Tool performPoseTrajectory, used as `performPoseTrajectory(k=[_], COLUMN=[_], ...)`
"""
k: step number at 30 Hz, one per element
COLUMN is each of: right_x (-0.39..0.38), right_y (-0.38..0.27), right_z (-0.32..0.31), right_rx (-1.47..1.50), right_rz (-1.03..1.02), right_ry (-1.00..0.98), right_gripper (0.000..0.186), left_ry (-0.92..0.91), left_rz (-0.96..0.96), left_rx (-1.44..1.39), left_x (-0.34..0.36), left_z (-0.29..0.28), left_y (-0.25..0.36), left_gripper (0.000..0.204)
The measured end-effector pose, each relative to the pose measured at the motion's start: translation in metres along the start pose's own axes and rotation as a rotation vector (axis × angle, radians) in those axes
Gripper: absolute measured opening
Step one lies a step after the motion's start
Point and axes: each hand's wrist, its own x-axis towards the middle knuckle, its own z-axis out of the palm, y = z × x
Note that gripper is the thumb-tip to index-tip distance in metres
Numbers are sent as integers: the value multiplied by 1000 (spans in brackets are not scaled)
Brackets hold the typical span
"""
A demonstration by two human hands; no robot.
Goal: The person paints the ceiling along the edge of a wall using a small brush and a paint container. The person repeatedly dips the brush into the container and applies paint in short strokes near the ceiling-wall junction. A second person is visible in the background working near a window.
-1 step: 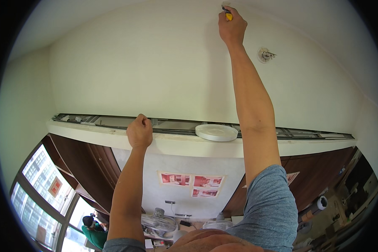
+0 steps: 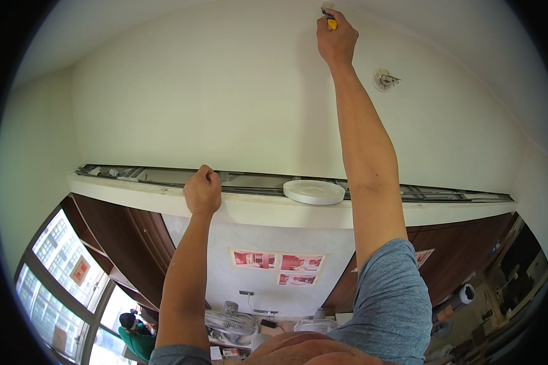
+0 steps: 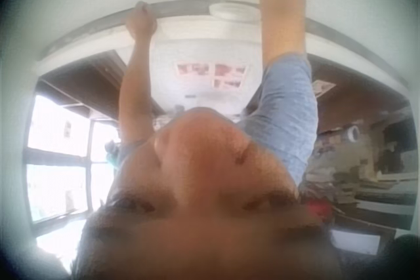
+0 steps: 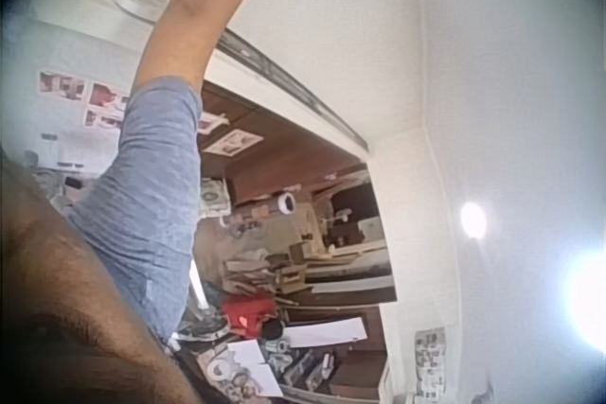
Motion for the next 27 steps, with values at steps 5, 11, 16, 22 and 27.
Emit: performPoseTrajectory(k=[5, 11, 16, 22, 27], right_x=[0, -1, 1, 0, -3], right_y=[3, -3, 1, -4, -12], right_z=[3, 6, 8, 9, 9], right_rx=[-2, -15, -18, -17, 8], right_rz=[0, -13, -34, -6, 29], right_ry=[4, -4, 2, -21, -49], right_gripper=[33, 34, 33, 34, 34], left_ry=[-6, 0, -11, -20, -11], left_rz=[-13, -4, 0, -17, -15], left_rx=[-17, -5, -11, -17, -13], left_x=[0, 0, 0, 0, 0], left_z=[2, 1, 0, -1, 0], left_y=[2, -1, 0, 2, 0], left_gripper=[18, 19, 20, 20, 20])
